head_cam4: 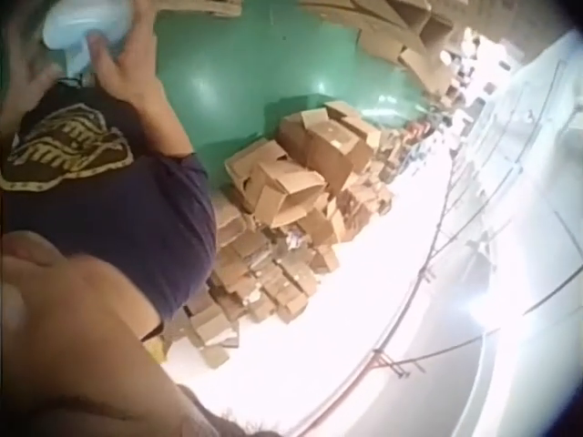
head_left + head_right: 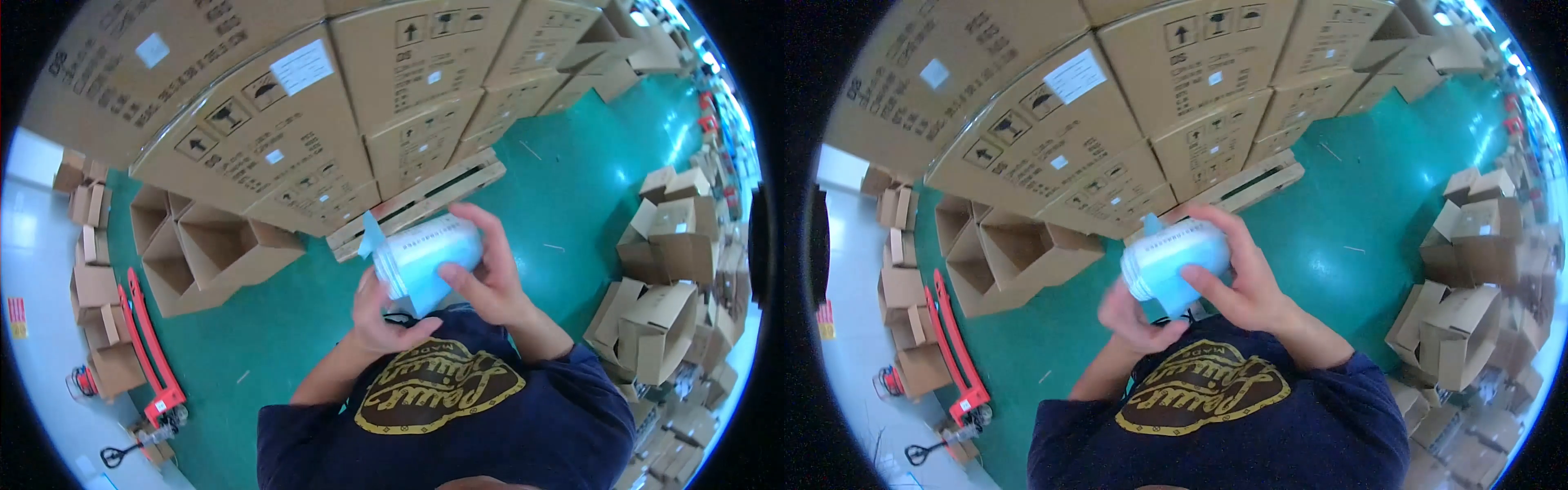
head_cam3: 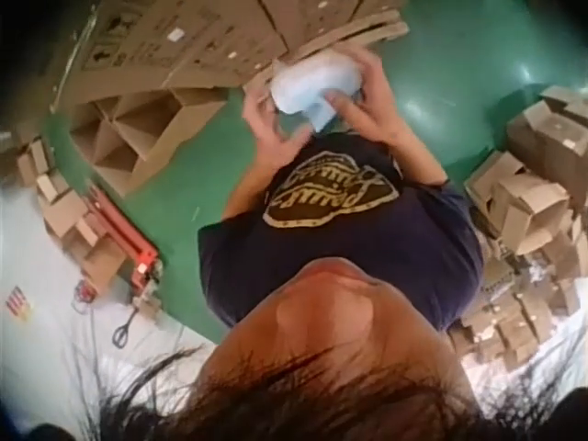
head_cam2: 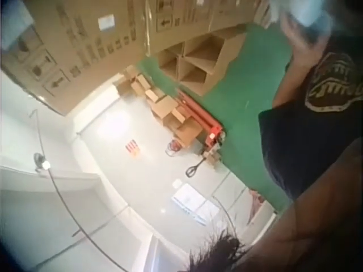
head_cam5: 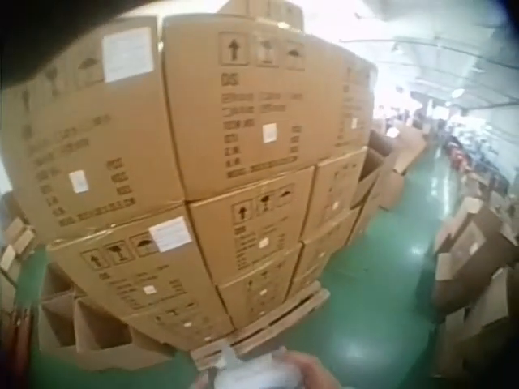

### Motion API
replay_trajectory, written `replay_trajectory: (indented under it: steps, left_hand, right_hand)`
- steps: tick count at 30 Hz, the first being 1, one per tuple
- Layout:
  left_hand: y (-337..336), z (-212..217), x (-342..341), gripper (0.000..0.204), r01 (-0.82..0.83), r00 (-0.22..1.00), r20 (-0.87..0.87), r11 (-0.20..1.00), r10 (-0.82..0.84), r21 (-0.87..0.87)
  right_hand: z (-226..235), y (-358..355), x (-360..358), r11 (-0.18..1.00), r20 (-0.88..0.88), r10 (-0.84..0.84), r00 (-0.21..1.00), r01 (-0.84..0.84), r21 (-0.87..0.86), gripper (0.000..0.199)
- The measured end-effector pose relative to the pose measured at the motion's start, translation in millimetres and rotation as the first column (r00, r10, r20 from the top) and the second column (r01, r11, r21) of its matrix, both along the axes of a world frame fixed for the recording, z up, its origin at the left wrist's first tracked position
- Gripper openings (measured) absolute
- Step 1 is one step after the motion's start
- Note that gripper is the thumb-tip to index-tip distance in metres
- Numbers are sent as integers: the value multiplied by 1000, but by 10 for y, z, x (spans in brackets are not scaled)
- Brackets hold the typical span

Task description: The recorder is weighing small packets, organizing them into containers, and applying shipping labels to large cardboard boxes.

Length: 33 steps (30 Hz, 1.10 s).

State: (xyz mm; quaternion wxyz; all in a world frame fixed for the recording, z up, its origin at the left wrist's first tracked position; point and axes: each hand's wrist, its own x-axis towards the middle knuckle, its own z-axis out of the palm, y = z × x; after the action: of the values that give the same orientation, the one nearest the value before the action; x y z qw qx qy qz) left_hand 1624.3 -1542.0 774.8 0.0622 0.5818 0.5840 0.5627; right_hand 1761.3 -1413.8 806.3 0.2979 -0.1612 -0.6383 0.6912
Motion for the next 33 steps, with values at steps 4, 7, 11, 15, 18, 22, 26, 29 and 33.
replay_trajectory:
  steps: [4,7,11,15,18,22,26,29,33]
  left_hand:
    - [345,206,536,62,187,719,672,981,-177,58]
    - [645,-4,771,70,146,903,415,988,-115,-45]
    - [1190,-87,1051,73,199,874,481,951,-63,-238]
    - [1753,-46,1296,68,381,846,513,835,-142,-397]
    - [1988,6,1514,67,413,864,456,818,-213,-401]
    - [2225,63,1659,71,354,917,320,859,-240,-371]
    - [2325,159,1660,74,299,948,42,844,-314,-445]
    - [2317,138,1552,74,297,920,-114,856,-375,-422]
    - [2269,187,1464,69,364,872,-153,824,-466,-434]
  right_hand:
    - [-351,316,518,699,-124,-58,991,129,704,72]
    - [-331,552,763,635,-111,-216,970,226,739,70]
    - [-32,1016,1373,546,43,-430,902,222,808,54]
    - [-31,1822,1501,505,112,-209,971,9,863,34]
    - [-38,2158,1673,504,115,-63,991,-68,861,27]
    - [-66,2380,1766,615,165,-73,984,-86,784,26]
    - [-36,2405,1799,716,225,-17,974,-146,683,25]
    - [-37,2513,1753,788,251,90,964,-223,574,22]
    - [74,2608,1668,825,397,300,867,-445,348,23]
